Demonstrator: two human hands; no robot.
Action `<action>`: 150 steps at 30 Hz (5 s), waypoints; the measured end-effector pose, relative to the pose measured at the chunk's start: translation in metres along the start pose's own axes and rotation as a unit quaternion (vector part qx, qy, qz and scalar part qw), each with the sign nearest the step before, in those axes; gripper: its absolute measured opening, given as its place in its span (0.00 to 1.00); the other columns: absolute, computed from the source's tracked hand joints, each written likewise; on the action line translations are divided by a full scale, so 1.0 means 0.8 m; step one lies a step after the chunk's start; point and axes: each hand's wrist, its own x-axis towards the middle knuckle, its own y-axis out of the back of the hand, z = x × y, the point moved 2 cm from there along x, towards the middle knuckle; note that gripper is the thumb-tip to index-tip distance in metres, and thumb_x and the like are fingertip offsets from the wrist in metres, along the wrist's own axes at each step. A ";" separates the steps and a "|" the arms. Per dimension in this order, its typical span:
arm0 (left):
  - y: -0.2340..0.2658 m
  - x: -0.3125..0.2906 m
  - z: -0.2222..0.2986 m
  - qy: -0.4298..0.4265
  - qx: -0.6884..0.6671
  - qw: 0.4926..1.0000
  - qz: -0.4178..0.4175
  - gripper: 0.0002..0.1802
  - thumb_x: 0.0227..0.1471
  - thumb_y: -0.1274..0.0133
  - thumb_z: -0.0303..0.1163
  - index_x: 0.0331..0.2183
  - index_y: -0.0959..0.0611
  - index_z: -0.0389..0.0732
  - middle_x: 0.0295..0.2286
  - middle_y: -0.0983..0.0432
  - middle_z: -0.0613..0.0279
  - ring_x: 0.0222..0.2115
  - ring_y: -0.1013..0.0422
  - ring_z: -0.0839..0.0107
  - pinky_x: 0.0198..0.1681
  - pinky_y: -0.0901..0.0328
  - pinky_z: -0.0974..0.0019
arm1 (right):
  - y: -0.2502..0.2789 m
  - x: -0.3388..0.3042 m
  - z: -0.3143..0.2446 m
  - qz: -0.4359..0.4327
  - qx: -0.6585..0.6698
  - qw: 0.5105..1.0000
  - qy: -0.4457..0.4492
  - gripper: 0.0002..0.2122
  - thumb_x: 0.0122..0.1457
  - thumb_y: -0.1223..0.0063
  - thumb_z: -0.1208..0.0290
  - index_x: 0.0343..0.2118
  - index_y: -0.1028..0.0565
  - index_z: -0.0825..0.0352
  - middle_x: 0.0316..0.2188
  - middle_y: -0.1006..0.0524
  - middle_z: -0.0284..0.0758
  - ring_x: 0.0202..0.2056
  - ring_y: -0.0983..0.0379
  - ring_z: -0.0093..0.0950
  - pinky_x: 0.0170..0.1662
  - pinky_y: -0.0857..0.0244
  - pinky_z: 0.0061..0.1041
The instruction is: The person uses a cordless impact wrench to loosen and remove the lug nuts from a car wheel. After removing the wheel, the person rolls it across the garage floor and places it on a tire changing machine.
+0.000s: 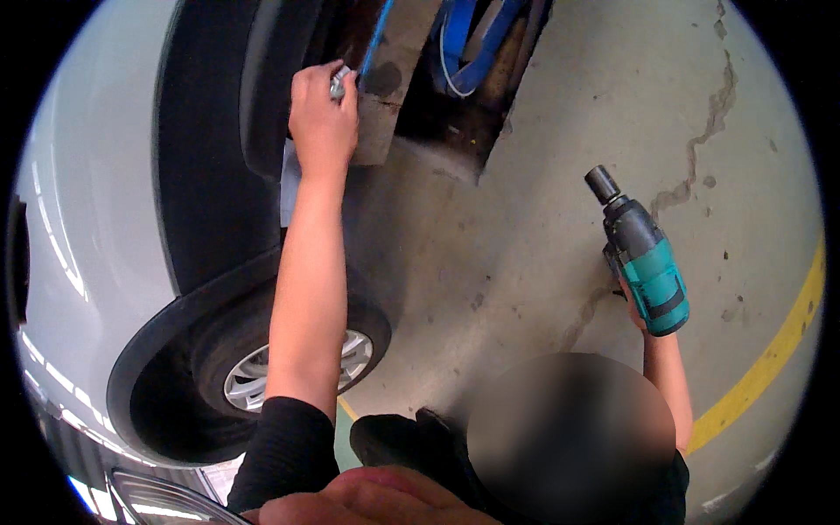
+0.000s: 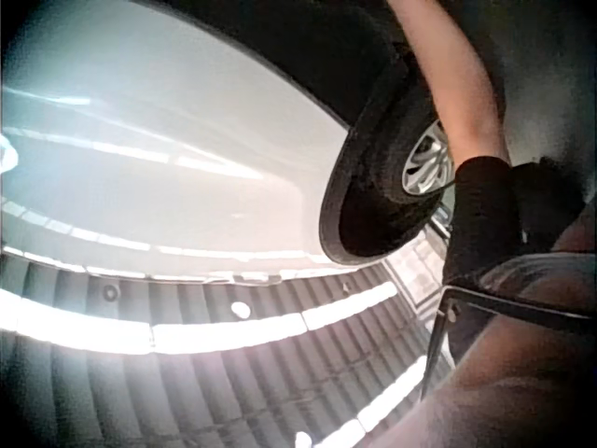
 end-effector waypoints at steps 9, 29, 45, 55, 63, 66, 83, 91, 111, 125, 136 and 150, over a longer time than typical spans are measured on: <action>-0.012 0.009 -0.027 0.043 -0.112 0.988 -0.096 0.26 0.60 0.40 0.47 0.55 0.21 0.43 0.58 0.26 0.53 0.57 0.29 0.51 0.59 0.34 0.54 | 0.007 0.001 0.000 0.059 -0.022 0.986 -0.154 0.23 0.66 0.41 0.68 0.62 0.28 0.67 0.58 0.24 0.43 0.57 0.27 0.40 0.60 0.35 0.37; -0.019 0.037 -0.032 -0.019 -0.080 0.978 -0.191 0.29 0.71 0.58 0.46 0.65 0.29 0.41 0.69 0.43 0.51 0.70 0.46 0.51 0.71 0.49 0.55 | 0.001 -0.001 -0.060 0.211 -0.116 0.968 -0.067 0.14 0.62 0.39 0.80 0.50 0.25 0.66 0.37 0.22 0.34 0.37 0.27 0.26 0.43 0.30 0.28; 0.007 0.046 -0.010 -0.087 -0.050 0.968 -0.232 0.32 0.68 0.53 0.39 0.67 0.34 0.34 0.69 0.44 0.49 0.71 0.51 0.52 0.72 0.53 0.54 | -0.011 -0.055 -0.039 0.164 -0.188 0.966 -0.066 0.27 0.62 0.38 0.75 0.64 0.32 0.68 0.56 0.26 0.42 0.58 0.30 0.37 0.62 0.37 0.38; 0.036 -0.095 0.000 -0.052 0.067 0.988 -0.129 0.27 0.63 0.51 0.30 0.62 0.27 0.37 0.65 0.36 0.53 0.67 0.42 0.53 0.70 0.47 0.52 | -0.105 -0.050 -0.151 -0.208 0.173 0.956 -0.114 0.20 0.59 0.38 0.73 0.54 0.28 0.65 0.50 0.28 0.42 0.51 0.27 0.40 0.52 0.31 0.33; 0.034 -0.090 -0.030 -0.032 0.044 0.992 -0.111 0.37 0.64 0.48 0.40 0.67 0.37 0.33 0.70 0.48 0.47 0.72 0.51 0.53 0.74 0.54 0.53 | -0.149 0.172 -0.330 0.034 0.191 0.974 0.114 0.27 0.56 0.44 0.81 0.61 0.33 0.67 0.62 0.36 0.47 0.64 0.37 0.49 0.65 0.40 0.41; 0.046 -0.097 -0.018 -0.062 0.018 0.993 -0.098 0.37 0.64 0.47 0.40 0.67 0.37 0.33 0.70 0.49 0.46 0.72 0.52 0.52 0.74 0.54 0.52 | -0.162 0.166 -0.335 0.011 0.216 0.971 0.100 0.28 0.55 0.43 0.81 0.62 0.34 0.67 0.64 0.37 0.46 0.65 0.39 0.48 0.67 0.41 0.41; 0.504 -0.649 -0.079 0.638 -0.069 0.766 0.027 0.18 0.59 0.42 0.31 0.50 0.21 0.37 0.50 0.25 0.56 0.50 0.29 0.65 0.55 0.34 0.61 | -0.196 0.136 -0.449 0.069 0.056 0.937 0.337 0.25 0.59 0.38 0.75 0.59 0.30 0.69 0.60 0.30 0.47 0.61 0.33 0.43 0.65 0.40 0.38; 0.552 -0.679 -0.194 0.627 -0.247 0.685 0.278 0.23 0.64 0.45 0.33 0.57 0.24 0.33 0.53 0.25 0.54 0.54 0.30 0.67 0.58 0.36 0.62 | -0.334 -0.069 -0.607 -0.487 0.276 0.816 0.143 0.26 0.61 0.38 0.71 0.62 0.31 0.69 0.60 0.26 0.42 0.60 0.29 0.32 0.59 0.32 0.31; 0.568 -0.617 -0.283 0.543 -0.473 0.645 0.255 0.40 0.66 0.45 0.52 0.63 0.32 0.29 0.55 0.26 0.44 0.57 0.29 0.57 0.66 0.42 0.55 | -0.316 -0.153 -0.439 -0.721 -0.315 0.604 0.125 0.23 0.59 0.42 0.55 0.50 0.19 0.69 0.49 0.18 0.46 0.51 0.21 0.47 0.54 0.30 0.49; 0.588 -0.628 -0.266 0.600 -0.364 0.640 0.313 0.46 0.69 0.62 0.62 0.69 0.42 0.33 0.68 0.43 0.46 0.68 0.45 0.55 0.74 0.57 0.53 | -0.138 0.300 -0.015 -0.089 -0.402 0.891 -0.191 0.25 0.63 0.44 0.67 0.62 0.33 0.68 0.66 0.38 0.49 0.63 0.34 0.50 0.64 0.35 0.42; 0.577 -0.650 -0.282 0.587 -0.372 0.616 0.371 0.46 0.68 0.63 0.65 0.68 0.39 0.33 0.65 0.39 0.48 0.64 0.40 0.58 0.72 0.52 0.52 | -0.151 0.284 -0.284 0.185 0.161 0.968 0.058 0.15 0.59 0.33 0.69 0.47 0.20 0.66 0.46 0.23 0.40 0.40 0.21 0.35 0.47 0.26 0.32; 0.542 -0.654 -0.254 0.610 -0.379 0.577 0.388 0.43 0.70 0.60 0.59 0.69 0.41 0.33 0.65 0.37 0.44 0.67 0.41 0.57 0.73 0.54 0.54 | -0.196 0.346 -0.404 0.038 -0.176 0.941 0.286 0.22 0.52 0.27 0.61 0.50 0.18 0.61 0.42 0.18 0.42 0.44 0.20 0.42 0.49 0.26 0.36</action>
